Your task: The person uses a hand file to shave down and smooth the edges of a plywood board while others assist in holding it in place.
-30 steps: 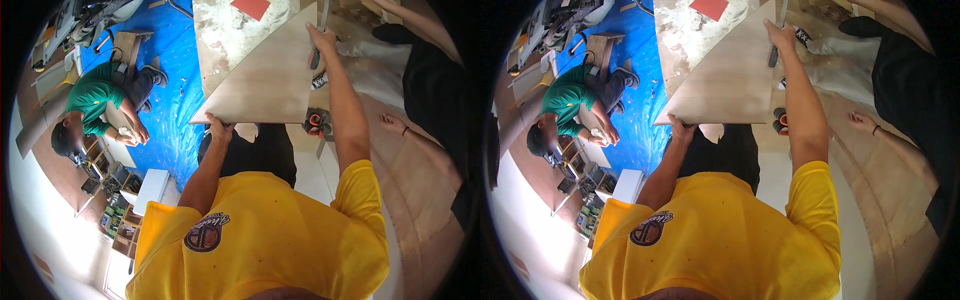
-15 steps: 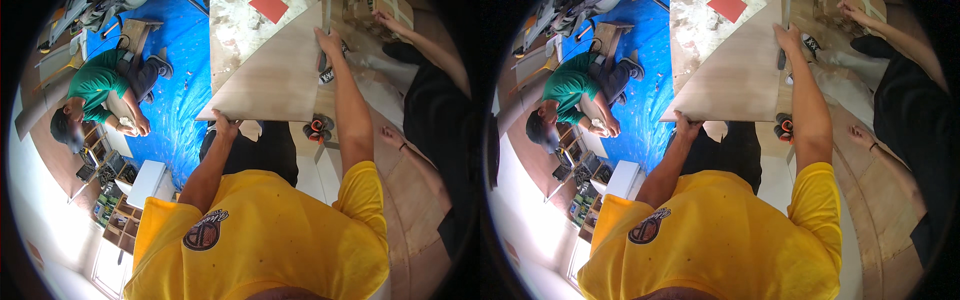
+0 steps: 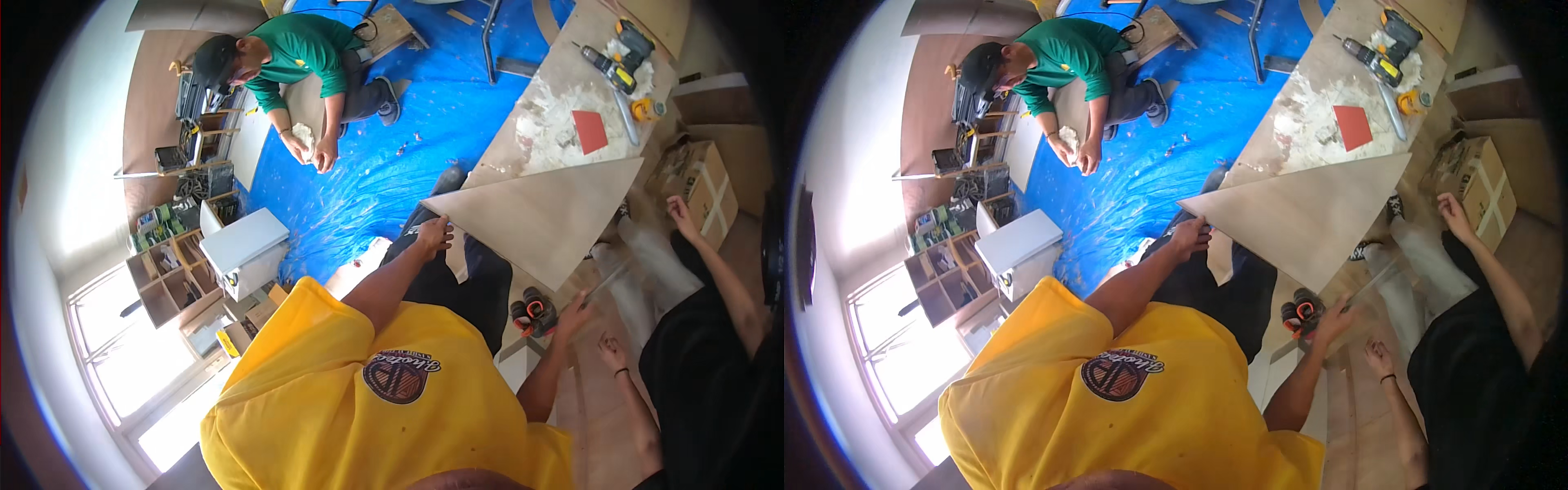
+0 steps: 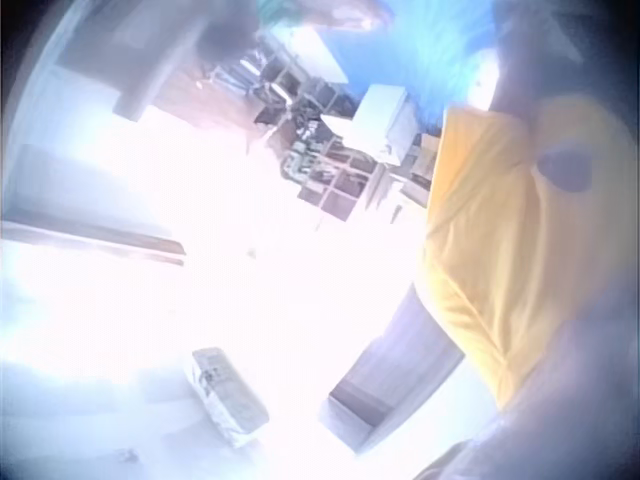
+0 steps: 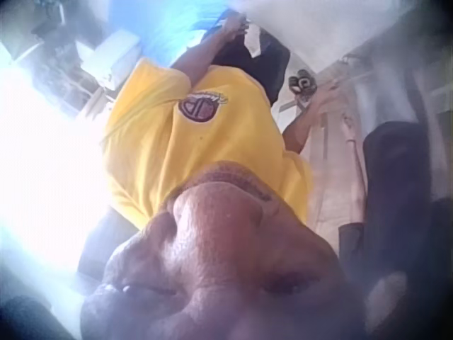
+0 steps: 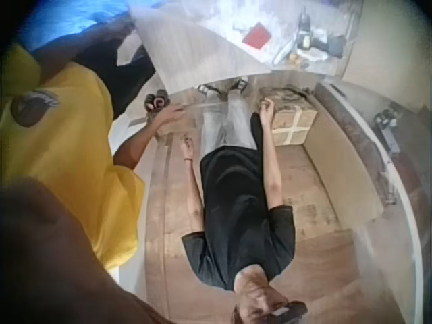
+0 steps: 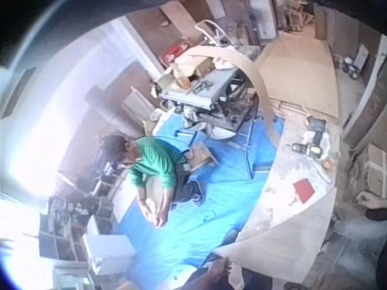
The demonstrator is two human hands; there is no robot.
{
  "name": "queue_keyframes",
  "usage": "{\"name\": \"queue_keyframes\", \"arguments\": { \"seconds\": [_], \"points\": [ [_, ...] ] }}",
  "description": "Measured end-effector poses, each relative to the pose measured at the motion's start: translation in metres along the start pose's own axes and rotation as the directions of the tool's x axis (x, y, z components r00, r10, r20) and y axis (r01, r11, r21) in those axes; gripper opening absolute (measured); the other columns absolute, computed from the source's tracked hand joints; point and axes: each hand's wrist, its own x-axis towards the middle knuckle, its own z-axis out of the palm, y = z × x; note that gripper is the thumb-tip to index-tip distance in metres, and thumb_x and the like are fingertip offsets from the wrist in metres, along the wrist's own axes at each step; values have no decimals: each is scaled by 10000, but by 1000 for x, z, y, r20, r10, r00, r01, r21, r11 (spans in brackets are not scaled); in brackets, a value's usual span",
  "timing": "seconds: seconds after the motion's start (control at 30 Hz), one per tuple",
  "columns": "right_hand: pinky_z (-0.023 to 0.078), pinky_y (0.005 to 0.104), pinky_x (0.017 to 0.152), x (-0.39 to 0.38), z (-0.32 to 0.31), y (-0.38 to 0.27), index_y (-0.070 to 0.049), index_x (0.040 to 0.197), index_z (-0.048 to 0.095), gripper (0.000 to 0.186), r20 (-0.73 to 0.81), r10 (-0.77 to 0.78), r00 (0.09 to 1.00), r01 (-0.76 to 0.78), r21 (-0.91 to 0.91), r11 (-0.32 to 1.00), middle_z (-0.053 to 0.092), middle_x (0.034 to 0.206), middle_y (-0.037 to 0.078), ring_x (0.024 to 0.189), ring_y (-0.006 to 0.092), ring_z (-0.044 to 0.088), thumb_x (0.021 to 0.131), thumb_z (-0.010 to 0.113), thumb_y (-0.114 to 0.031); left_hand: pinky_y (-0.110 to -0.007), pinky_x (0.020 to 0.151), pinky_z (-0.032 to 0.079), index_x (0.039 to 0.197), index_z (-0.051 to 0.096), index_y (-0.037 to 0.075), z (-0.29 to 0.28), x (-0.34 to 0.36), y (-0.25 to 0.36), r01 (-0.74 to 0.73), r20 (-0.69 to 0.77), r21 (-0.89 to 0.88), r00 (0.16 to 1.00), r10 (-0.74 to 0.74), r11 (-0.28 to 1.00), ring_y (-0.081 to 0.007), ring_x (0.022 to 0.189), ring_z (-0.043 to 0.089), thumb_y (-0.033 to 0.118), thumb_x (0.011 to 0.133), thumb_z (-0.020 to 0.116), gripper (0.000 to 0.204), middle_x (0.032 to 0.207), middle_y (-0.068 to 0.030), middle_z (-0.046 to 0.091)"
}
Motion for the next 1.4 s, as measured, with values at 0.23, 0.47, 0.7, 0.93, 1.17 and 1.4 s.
{"name": "queue_keyframes", "arguments": {
  "seconds": [0.23,0.47,0.7,0.93,1.17,1.4],
  "points": [
    [514,470,720,-144,-26,-27,72,1000,586,399,326,285,901,-253,-137,958,635,862,202,735,383,615,983,572,-326,-451,817,543,1050,698,46,-13,-4,30,-53,-1,470,998,60,881,-284,879,680,401,895,623,395,980,-135,705],
    [422,302,363,-256,17,-9,-8,904,564,284,307,619,723,-689,256,678,537,643,44,440,138,517,992,551,-278,-392,761,564,1021,747,62,-111,1,67,-420,123,766,839,530,486,-235,822,719,407,876,667,382,947,-163,733],
    [416,300,369,-302,41,-64,18,965,566,278,399,606,688,-705,171,688,525,632,35,436,128,495,994,526,-255,-451,802,532,897,745,65,-276,32,57,-342,37,749,877,479,568,-380,902,689,316,844,615,287,963,-195,712],
    [412,318,439,-334,57,-117,40,978,607,262,387,532,753,-599,71,797,540,646,42,487,135,501,982,553,-216,-448,755,525,859,747,64,-362,36,26,-175,-85,730,936,343,660,-371,814,693,304,832,630,268,872,-205,705],
    [445,349,480,-358,71,-46,54,974,638,236,384,240,892,-238,-55,970,602,682,84,524,158,558,932,609,-176,-389,577,527,999,754,77,-359,42,28,-276,20,629,940,340,727,-235,600,655,327,845,678,304,753,-140,692],
    [483,312,485,-368,39,-70,33,943,635,207,391,596,702,-693,180,698,606,683,71,544,152,585,949,586,-168,-335,586,526,1057,702,37,-311,16,33,-208,60,602,975,216,771,-170,739,633,268,921,636,276,866,-61,669]
  ]
}}
